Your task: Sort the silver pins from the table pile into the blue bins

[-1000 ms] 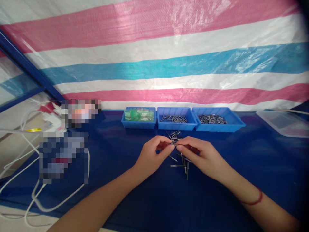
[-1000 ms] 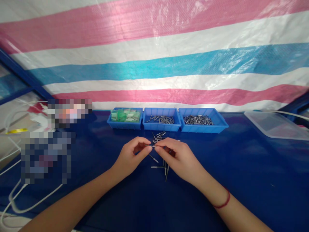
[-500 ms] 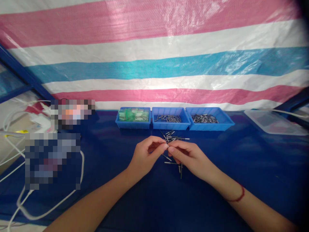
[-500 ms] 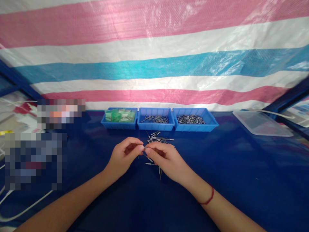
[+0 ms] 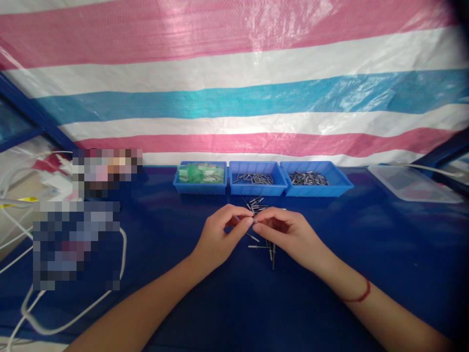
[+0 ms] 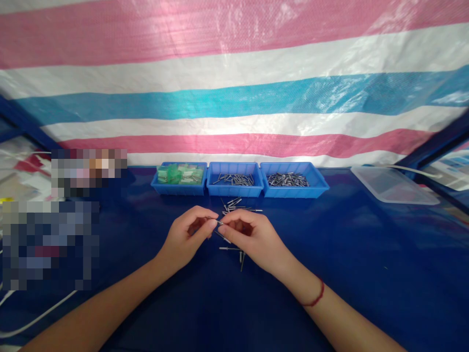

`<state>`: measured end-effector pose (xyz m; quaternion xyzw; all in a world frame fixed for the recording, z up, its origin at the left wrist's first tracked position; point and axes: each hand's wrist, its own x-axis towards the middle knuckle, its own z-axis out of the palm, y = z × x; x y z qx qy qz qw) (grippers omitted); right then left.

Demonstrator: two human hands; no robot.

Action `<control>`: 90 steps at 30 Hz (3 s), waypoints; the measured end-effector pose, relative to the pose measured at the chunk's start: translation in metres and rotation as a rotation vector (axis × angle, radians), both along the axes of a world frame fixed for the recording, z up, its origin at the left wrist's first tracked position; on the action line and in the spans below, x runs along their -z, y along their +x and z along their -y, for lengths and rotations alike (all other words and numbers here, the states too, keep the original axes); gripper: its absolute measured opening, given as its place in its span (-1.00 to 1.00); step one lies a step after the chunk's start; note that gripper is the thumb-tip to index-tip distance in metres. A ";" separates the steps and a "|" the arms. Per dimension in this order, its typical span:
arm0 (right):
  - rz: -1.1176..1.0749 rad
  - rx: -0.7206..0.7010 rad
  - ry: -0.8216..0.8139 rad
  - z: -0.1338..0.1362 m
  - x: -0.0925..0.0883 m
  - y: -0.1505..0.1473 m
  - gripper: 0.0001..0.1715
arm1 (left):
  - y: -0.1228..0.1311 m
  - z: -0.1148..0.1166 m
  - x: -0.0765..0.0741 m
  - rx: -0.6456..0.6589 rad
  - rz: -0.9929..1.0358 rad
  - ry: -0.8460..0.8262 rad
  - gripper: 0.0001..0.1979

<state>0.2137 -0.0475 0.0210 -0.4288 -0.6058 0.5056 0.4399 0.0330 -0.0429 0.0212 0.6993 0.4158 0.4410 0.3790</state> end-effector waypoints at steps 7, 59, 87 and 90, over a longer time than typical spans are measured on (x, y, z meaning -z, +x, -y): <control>-0.033 0.085 0.038 -0.002 -0.002 0.002 -0.78 | -0.001 -0.005 0.002 0.027 -0.055 0.019 -0.87; 0.752 -0.105 0.574 0.001 -0.001 0.008 -0.75 | -0.004 -0.007 0.001 0.115 -0.863 0.368 -0.82; 0.194 -0.063 0.155 0.006 -0.002 -0.003 -0.74 | -0.002 -0.001 -0.008 -0.037 -0.132 0.146 -0.91; 0.192 -0.063 0.147 0.005 -0.003 -0.003 -0.75 | -0.002 -0.001 -0.008 -0.019 -0.138 0.151 -0.90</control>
